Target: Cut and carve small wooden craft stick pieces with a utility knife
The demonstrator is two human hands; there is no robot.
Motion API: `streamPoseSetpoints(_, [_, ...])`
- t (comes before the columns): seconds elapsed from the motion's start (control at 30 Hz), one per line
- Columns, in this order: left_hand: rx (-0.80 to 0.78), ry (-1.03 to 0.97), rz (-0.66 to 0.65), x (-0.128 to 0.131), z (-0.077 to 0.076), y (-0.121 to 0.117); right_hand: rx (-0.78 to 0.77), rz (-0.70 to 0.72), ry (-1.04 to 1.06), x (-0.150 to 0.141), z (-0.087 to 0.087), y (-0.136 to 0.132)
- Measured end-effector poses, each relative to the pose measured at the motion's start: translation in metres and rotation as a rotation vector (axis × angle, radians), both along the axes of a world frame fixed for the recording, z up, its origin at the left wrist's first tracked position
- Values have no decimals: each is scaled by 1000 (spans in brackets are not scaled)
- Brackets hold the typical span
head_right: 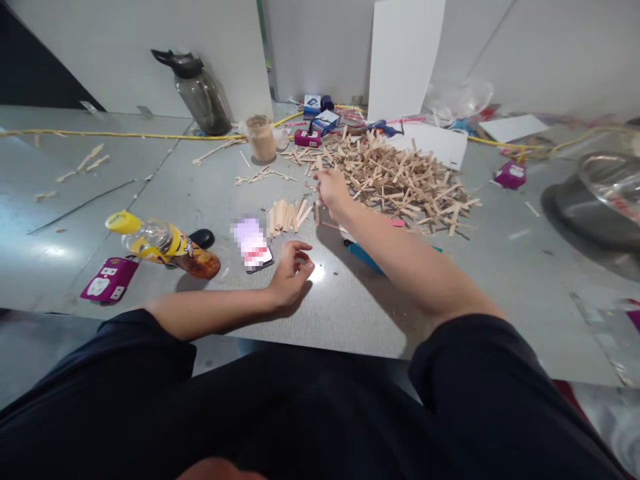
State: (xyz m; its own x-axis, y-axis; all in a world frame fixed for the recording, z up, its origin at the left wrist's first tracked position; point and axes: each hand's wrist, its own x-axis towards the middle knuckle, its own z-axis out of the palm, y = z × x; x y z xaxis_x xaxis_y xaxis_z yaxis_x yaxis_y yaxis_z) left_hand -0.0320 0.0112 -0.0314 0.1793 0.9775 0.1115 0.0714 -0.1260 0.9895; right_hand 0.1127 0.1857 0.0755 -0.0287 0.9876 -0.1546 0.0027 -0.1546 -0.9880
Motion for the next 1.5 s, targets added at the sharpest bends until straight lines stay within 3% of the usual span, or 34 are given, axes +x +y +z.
streamPoseSetpoints(0.13, [22,10,-7,-1,0,5,136,86,-153,34,-28,-86])
streamPoseSetpoints(0.23, [56,29,-47,-2,1,5,212,208,-239,54,-39,-148])
streamPoseSetpoints(0.37, [151,134,-122,-2,7,-1,376,404,-434,75,-42,-189])
streamPoseSetpoints(0.43, [212,196,-144,-2,11,-4,464,479,-559,93,-44,-189])
streamPoseSetpoints(0.5, [269,247,-162,-3,16,-3,510,449,-702,115,-46,-179])
streamPoseSetpoints(0.6, [348,308,-189,-6,24,2,462,331,-999,145,-49,-162])
streamPoseSetpoints(0.7, [551,434,-194,-16,31,4,416,318,-1117,158,-53,-156])
streamPoseSetpoints(0.8, [644,559,-105,-31,35,-3,370,306,-1191,158,-58,-160])
streamPoseSetpoints(0.97, [552,679,-13,-51,26,-17,416,268,-1074,168,-67,-157])
streamPoseSetpoints(1.07, [556,798,-150,-57,18,-12,531,77,-867,189,-71,-143])
streamPoseSetpoints(1.23, [772,1141,-424,-54,16,20,679,-211,-628,221,-71,-122])
streamPoseSetpoints(1.27, [796,1146,-460,-51,17,29,697,-229,-590,224,-69,-120])
streamPoseSetpoints(1.37, [950,1107,-733,-37,21,59,745,-230,-494,227,-65,-120])
streamPoseSetpoints(1.5, [967,1089,-848,-8,26,94,736,-151,-421,222,-62,-120])
